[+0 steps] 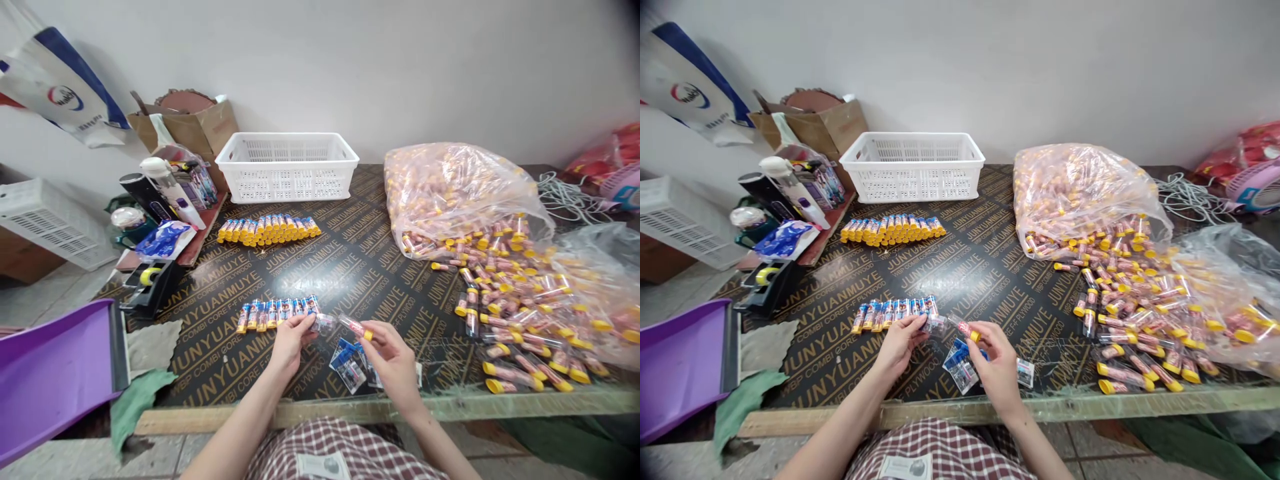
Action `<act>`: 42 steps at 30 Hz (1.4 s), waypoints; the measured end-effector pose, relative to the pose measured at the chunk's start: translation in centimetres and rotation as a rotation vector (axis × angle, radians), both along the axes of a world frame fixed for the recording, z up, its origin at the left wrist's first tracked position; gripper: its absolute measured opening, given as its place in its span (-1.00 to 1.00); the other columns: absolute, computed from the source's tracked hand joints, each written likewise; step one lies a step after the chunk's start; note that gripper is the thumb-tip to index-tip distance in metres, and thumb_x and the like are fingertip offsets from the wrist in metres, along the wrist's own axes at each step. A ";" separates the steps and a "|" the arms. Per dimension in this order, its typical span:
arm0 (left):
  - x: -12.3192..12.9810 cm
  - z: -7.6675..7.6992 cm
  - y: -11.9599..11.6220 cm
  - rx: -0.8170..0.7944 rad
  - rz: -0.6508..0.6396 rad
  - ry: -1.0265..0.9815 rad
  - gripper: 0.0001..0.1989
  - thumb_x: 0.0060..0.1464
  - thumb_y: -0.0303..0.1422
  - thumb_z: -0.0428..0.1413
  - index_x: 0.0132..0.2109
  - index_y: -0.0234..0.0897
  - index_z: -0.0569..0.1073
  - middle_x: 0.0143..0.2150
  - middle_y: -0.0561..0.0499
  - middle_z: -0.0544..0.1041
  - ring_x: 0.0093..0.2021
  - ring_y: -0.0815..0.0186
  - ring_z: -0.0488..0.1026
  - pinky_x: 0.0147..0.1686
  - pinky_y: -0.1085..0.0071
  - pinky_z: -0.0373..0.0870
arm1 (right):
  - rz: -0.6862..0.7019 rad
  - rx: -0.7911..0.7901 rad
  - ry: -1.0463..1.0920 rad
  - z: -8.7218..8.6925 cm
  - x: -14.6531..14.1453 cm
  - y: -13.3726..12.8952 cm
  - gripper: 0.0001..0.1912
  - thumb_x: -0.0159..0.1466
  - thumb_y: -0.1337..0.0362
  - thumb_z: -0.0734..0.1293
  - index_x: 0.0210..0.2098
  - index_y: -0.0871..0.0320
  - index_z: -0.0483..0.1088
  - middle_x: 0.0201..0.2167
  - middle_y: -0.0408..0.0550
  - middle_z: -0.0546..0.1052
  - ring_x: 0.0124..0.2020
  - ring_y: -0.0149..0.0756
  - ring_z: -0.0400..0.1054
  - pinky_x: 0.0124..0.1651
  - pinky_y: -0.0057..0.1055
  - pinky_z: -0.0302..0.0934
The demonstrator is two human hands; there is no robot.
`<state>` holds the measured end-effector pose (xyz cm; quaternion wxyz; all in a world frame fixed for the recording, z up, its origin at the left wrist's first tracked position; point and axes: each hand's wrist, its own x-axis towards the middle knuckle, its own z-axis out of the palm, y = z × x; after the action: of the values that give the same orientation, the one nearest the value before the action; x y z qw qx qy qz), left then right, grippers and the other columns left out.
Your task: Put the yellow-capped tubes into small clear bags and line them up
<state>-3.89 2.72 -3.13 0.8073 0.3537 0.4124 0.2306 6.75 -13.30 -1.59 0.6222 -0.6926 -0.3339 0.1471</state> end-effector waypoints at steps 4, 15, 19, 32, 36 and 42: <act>0.0 0.1 0.4 0.014 0.129 0.003 -0.60 -0.46 -0.17 0.39 -0.50 -0.41 0.53 -0.56 0.02 0.52 -0.58 0.46 0.40 -0.52 0.53 0.39 | -0.040 0.005 -0.258 0.2 -1.4 0.0 -0.74 0.21 0.38 0.31 -0.11 0.04 0.44 -0.18 -0.03 0.46 -0.18 -0.29 0.39 -0.18 -0.38 0.36; -0.3 -0.3 -0.1 0.105 0.195 0.022 -0.63 -0.35 -0.16 0.34 -0.49 -0.41 0.51 -0.57 0.04 0.50 -0.57 0.46 0.39 -0.50 0.53 0.36 | 0.017 0.023 -0.456 -0.4 -2.4 0.6 -0.63 0.21 0.47 0.29 -0.03 0.04 0.40 -0.16 -0.01 0.47 -0.16 -0.28 0.40 -0.15 -0.35 0.36; -0.3 0.0 -0.9 0.143 0.116 -0.053 -0.65 -0.21 -0.15 0.29 -0.44 -0.39 0.48 -0.51 0.03 0.51 -0.52 0.44 0.41 -0.45 0.51 0.39 | 0.115 -0.026 -0.409 -0.9 -2.5 0.6 -0.65 0.22 0.45 0.27 -0.03 0.04 0.40 -0.13 0.00 0.46 -0.09 -0.25 0.37 -0.03 -0.28 0.31; -1.2 2.6 -2.5 0.033 -0.444 -0.127 -0.70 -0.16 -0.23 0.29 -0.39 -0.42 0.52 -0.47 -0.04 0.53 -0.50 0.41 0.43 -0.42 0.49 0.36 | 0.308 -0.042 -0.340 -0.8 -1.1 1.0 -0.15 0.00 0.51 0.24 0.26 -0.01 -0.02 0.28 0.03 0.02 0.26 -0.06 0.02 0.21 -0.04 0.07; -1.1 2.7 -3.1 -0.003 -0.452 -0.110 -0.68 -0.25 -0.22 0.32 -0.44 -0.40 0.50 -0.51 0.00 0.50 -0.53 0.40 0.42 -0.45 0.47 0.35 | 0.462 -0.017 -0.225 -0.9 -1.0 1.0 -0.09 -0.06 0.53 0.21 0.27 0.02 -0.06 0.23 0.04 0.17 0.22 -0.12 0.13 0.21 -0.12 0.11; -1.2 2.7 -3.5 -0.018 -0.440 -0.089 -0.67 -0.27 -0.21 0.34 -0.44 -0.41 0.48 -0.53 0.01 0.49 -0.54 0.40 0.41 -0.48 0.47 0.36 | 0.463 0.048 -0.101 -1.3 -1.3 0.8 -0.10 -0.07 0.53 0.20 0.26 0.03 -0.05 0.19 0.05 0.23 0.18 -0.14 0.20 0.17 -0.18 0.18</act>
<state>-5.06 -0.77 -0.44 0.8587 0.4174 0.2911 0.0605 5.44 -12.46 -2.94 0.5706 -0.5891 -0.5181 0.2429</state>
